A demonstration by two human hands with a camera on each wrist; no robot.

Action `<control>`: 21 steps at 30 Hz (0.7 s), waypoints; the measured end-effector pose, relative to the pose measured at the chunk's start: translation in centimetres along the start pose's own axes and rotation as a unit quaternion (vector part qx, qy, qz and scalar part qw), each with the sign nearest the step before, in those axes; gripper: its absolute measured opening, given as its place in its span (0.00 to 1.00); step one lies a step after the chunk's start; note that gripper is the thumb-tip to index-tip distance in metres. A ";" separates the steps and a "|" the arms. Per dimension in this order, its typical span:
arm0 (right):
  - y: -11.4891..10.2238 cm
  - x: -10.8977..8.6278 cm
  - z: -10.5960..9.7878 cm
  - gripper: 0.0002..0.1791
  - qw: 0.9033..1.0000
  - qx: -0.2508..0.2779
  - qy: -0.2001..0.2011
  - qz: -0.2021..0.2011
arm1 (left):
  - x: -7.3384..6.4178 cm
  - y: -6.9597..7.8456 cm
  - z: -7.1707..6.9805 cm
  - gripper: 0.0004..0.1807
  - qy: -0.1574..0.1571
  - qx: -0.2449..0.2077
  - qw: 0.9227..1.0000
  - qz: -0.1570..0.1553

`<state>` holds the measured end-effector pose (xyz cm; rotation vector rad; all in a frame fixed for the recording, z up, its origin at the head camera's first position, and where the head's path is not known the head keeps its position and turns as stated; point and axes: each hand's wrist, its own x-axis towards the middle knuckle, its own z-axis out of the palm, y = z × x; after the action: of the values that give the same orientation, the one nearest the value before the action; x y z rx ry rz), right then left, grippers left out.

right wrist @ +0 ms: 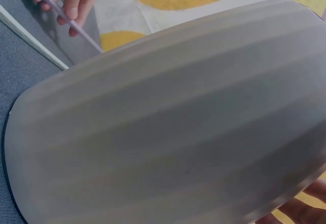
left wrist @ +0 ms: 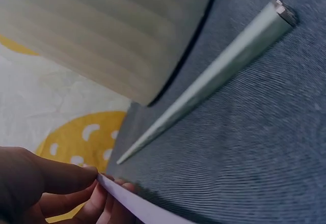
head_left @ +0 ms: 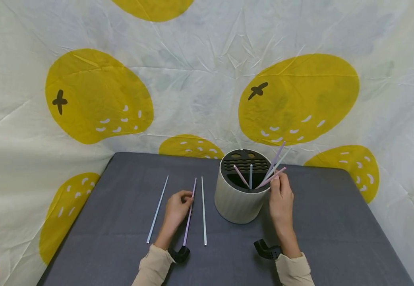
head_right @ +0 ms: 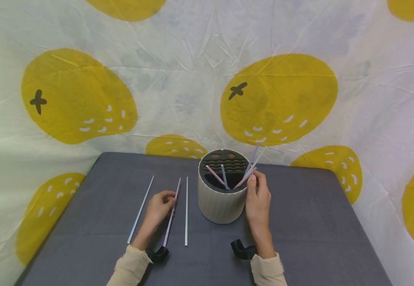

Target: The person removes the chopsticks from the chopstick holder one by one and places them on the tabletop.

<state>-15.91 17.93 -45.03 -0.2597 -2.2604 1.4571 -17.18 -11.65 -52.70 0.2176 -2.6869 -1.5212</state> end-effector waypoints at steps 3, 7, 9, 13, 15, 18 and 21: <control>0.0 0.0 0.0 0.20 1.000 0.000 -0.001 0.001 | 0.1 -0.4 0.4 0.08 0.015 0.054 0.998 0.018; 0.0 0.0 0.0 0.20 1.000 -0.001 0.000 0.003 | 0.1 -0.6 0.7 0.09 0.027 0.084 0.996 0.024; 0.0 0.0 0.0 0.19 1.000 0.000 0.001 0.002 | 0.0 -0.6 0.9 0.09 0.033 0.093 0.995 0.024; 0.0 0.0 0.0 0.19 1.000 0.002 0.003 -0.002 | -0.2 -0.4 1.1 0.09 0.043 0.114 0.992 0.021; 0.0 0.1 0.0 0.19 1.000 0.003 0.003 -0.004 | -0.2 -0.3 1.2 0.08 0.049 0.126 0.991 0.021; 0.0 0.1 0.1 0.19 1.000 0.003 0.003 -0.004 | -0.3 -0.2 1.4 0.08 0.058 0.146 0.987 0.028; 0.1 0.1 0.1 0.19 1.000 0.003 0.003 -0.004 | -0.4 -0.1 1.5 0.07 0.063 0.163 0.984 0.038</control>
<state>-16.04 17.90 -45.10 -0.2532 -2.2494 1.4574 -16.98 -10.38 -53.55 0.2124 -2.7892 -1.0040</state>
